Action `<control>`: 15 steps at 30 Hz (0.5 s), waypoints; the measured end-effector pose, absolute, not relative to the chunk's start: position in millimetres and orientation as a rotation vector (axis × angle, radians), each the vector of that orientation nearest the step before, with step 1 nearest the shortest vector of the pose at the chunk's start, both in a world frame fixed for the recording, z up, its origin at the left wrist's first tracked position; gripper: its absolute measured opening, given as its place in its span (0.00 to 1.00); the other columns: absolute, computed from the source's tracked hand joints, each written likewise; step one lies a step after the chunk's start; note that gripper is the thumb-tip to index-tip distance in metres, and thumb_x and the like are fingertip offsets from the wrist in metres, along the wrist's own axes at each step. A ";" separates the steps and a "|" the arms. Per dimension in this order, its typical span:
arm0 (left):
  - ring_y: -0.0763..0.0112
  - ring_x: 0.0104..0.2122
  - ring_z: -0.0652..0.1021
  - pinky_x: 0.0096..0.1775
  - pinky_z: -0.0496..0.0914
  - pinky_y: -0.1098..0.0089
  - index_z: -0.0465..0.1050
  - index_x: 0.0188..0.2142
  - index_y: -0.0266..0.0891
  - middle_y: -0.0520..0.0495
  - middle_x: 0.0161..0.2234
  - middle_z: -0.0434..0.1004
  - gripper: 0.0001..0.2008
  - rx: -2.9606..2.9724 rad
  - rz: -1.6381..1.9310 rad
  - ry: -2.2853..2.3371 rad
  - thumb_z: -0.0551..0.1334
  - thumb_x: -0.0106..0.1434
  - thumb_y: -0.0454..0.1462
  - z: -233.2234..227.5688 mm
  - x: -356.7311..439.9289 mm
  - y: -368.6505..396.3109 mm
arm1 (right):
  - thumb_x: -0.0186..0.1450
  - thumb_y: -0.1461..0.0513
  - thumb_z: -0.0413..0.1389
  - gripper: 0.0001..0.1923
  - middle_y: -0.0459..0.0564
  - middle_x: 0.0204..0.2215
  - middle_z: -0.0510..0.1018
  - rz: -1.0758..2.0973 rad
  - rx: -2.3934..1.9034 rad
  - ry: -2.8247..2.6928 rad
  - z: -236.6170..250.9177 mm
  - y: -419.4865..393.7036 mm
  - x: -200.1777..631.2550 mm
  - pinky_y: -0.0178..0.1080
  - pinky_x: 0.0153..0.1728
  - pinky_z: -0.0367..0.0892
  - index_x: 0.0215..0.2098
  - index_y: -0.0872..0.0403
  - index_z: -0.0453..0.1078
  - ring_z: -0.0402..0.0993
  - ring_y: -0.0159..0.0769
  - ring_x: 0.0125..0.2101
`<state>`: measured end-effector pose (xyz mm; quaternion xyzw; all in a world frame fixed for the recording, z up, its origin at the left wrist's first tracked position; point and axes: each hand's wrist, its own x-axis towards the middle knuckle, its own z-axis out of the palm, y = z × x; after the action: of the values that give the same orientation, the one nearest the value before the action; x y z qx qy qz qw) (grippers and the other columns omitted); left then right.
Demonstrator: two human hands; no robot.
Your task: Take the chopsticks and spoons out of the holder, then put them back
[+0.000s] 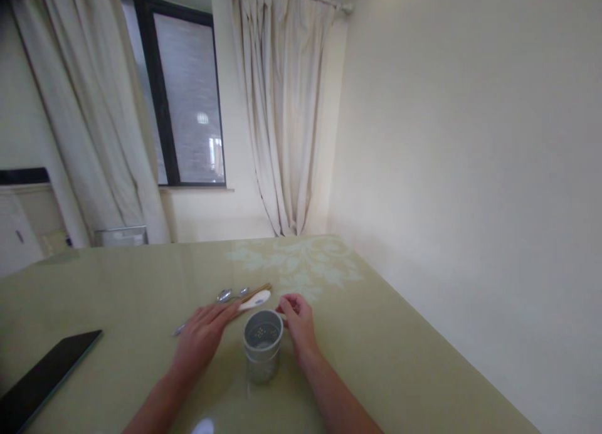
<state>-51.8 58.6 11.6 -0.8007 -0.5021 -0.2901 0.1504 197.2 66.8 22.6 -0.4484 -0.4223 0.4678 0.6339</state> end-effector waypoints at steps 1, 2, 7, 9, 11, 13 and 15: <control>0.58 0.51 0.83 0.55 0.73 0.60 0.80 0.58 0.48 0.45 0.53 0.85 0.24 -2.234 -0.832 -1.588 0.52 0.72 0.29 12.9 -61.3 60.6 | 0.55 0.47 0.69 0.20 0.49 0.27 0.81 1.079 -1.024 -0.967 22.1 67.0 198.0 0.39 0.30 0.75 0.33 0.54 0.77 0.80 0.42 0.32; 0.57 0.51 0.82 0.55 0.73 0.60 0.80 0.58 0.47 0.45 0.53 0.85 0.24 -2.162 -0.829 -1.735 0.52 0.72 0.29 14.4 -71.1 62.1 | 0.55 0.46 0.69 0.20 0.49 0.27 0.80 1.087 -1.024 -0.967 21.6 67.2 198.7 0.39 0.30 0.75 0.32 0.53 0.77 0.80 0.42 0.32; 0.56 0.51 0.83 0.51 0.75 0.60 0.78 0.59 0.45 0.45 0.57 0.83 0.26 -1.907 -0.726 -2.235 0.47 0.74 0.30 19.3 -106.2 62.0 | 0.54 0.48 0.70 0.19 0.48 0.25 0.80 1.118 -1.024 -0.964 19.6 67.2 201.9 0.38 0.28 0.74 0.31 0.53 0.77 0.79 0.42 0.30; 0.55 0.50 0.83 0.50 0.76 0.59 0.76 0.61 0.44 0.44 0.58 0.82 0.27 -1.884 -0.673 -2.304 0.46 0.73 0.28 18.6 -109.9 60.4 | 0.54 0.48 0.70 0.18 0.47 0.25 0.80 1.125 -1.025 -0.968 18.7 66.8 202.6 0.37 0.29 0.74 0.31 0.53 0.77 0.79 0.40 0.30; 0.55 0.51 0.83 0.51 0.75 0.60 0.76 0.62 0.43 0.43 0.59 0.81 0.28 -1.881 -0.634 -2.331 0.46 0.72 0.27 16.7 -110.0 59.7 | 0.54 0.49 0.70 0.18 0.47 0.25 0.80 1.129 -1.027 -0.976 17.7 66.7 203.0 0.38 0.30 0.74 0.31 0.54 0.77 0.79 0.40 0.29; 0.55 0.51 0.83 0.51 0.75 0.60 0.76 0.61 0.43 0.44 0.59 0.81 0.28 -1.894 -0.610 -2.336 0.47 0.71 0.26 14.3 -109.4 60.1 | 0.54 0.48 0.70 0.19 0.47 0.26 0.80 1.129 -1.030 -0.989 17.1 66.8 203.0 0.38 0.31 0.74 0.31 0.54 0.77 0.79 0.40 0.29; 0.56 0.53 0.82 0.53 0.74 0.61 0.76 0.61 0.43 0.44 0.59 0.81 0.28 -1.910 -0.606 -2.328 0.47 0.70 0.25 12.1 -109.6 61.1 | 0.54 0.48 0.70 0.19 0.47 0.26 0.81 1.132 -1.035 -1.003 17.3 66.9 203.0 0.38 0.30 0.73 0.32 0.54 0.77 0.79 0.40 0.29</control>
<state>-109.6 61.1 12.1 -0.6214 -0.7575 -0.1973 0.0351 203.0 66.9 17.3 -0.4480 -0.4343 0.4902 0.6087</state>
